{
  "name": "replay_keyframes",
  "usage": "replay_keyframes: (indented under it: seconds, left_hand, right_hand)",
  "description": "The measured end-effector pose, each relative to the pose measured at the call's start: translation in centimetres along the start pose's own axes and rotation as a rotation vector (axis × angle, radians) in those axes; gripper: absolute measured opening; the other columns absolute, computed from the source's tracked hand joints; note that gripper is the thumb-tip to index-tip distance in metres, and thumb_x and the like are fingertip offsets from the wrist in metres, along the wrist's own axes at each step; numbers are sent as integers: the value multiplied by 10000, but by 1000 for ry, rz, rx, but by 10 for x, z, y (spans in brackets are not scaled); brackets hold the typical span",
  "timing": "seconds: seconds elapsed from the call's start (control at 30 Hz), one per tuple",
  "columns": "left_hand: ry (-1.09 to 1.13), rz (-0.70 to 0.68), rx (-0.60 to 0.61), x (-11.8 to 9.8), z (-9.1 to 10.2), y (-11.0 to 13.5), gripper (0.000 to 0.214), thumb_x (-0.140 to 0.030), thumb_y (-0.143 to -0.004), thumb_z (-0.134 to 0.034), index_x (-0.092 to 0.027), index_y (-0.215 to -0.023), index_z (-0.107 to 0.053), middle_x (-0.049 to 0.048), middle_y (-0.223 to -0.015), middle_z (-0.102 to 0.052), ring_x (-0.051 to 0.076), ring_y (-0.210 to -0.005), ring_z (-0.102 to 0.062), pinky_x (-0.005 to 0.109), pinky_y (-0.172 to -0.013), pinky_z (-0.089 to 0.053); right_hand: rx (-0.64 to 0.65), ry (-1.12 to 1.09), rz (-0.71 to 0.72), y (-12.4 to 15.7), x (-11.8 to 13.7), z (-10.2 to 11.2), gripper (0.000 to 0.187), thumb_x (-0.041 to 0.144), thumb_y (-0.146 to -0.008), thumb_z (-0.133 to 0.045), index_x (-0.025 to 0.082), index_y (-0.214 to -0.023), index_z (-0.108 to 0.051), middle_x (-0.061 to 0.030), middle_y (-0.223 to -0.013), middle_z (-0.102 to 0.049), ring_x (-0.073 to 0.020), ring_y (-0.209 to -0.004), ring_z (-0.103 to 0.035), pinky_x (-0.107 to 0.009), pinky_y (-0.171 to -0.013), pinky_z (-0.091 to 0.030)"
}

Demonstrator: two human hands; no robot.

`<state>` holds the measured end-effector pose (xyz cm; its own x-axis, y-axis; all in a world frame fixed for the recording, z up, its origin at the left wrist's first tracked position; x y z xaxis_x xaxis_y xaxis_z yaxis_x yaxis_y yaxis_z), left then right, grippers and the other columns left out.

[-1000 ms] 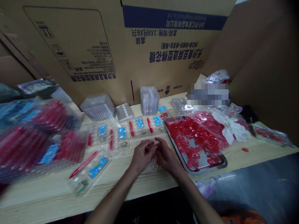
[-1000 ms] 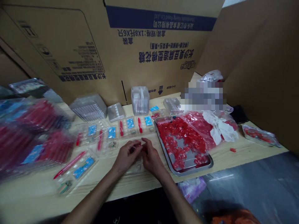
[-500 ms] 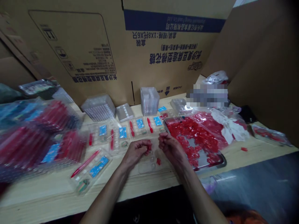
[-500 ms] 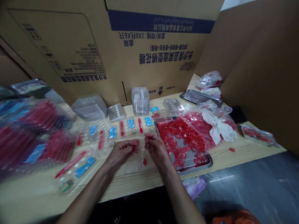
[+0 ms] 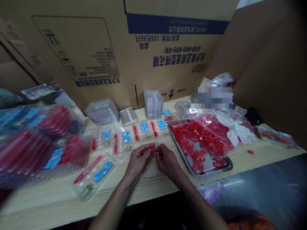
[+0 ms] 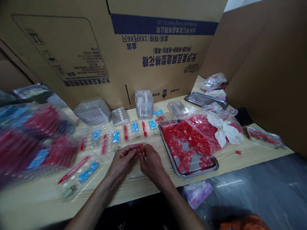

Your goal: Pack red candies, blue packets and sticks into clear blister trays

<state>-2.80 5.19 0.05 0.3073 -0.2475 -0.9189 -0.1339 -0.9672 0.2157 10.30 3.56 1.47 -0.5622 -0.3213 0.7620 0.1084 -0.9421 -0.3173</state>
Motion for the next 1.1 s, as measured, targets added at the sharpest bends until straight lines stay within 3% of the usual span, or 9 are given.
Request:
replay_keyframes:
  seconds: [0.23, 0.53, 0.77, 0.93, 1.1]
  left_hand:
    - [-3, -52, -36, -2, 6, 2, 305, -313, -684, -844, -176, -936, -743, 56, -924, -759, 119, -787, -677, 212, -746, -508]
    - [72, -9, -57, 1, 8, 6, 334, -301, -660, -848, -161, -955, -776, 84, -974, -772, 161, -873, -697, 257, -844, -521]
    - [-175, -123, -58, -3, 7, 9, 367, -297, -735, -757, -166, -1077, -746, 93, -995, -772, 202, -883, -714, 308, -835, -544]
    - [-423, -243, -115, -5, 7, 14, 285, -207, -762, -652, -202, -1024, -764, 48, -940, -778, 204, -864, -716, 316, -834, -546]
    - [-540, -389, -94, -7, 6, 17, 273, -202, -794, -616, -227, -1023, -762, 34, -942, -748, 179, -866, -693, 279, -789, -536]
  right_hand:
    - [34, -76, -14, -4, 0, -2, 63, 186, -853, -472, 211, -907, -494, -2, -713, -552, -162, -631, -547, -259, -582, -376]
    - [27, -76, 9, -5, 3, -2, 53, 182, -869, -460, 203, -907, -490, -12, -756, -584, -154, -640, -562, -248, -586, -380]
    - [70, 18, 30, -3, 3, -4, 72, 154, -863, -475, 204, -897, -513, -34, -768, -626, -177, -678, -591, -261, -610, -395]
    - [69, 124, 7, -1, 2, -6, 130, 106, -861, -449, 187, -888, -547, -67, -784, -653, -212, -726, -629, -293, -655, -407]
    - [114, 28, -15, -1, 1, -6, 52, 209, -901, -501, 195, -908, -550, -46, -791, -663, -185, -686, -629, -272, -636, -409]
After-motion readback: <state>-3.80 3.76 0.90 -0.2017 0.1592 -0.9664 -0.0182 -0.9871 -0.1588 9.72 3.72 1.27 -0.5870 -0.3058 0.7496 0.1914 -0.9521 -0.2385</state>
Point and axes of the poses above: each hand's wrist, its own y-axis away from the middle knuckle, its own z-axis out of the back of the hand, x = y × z, the point moved 4 cm from there along -y, towards the middle knuckle
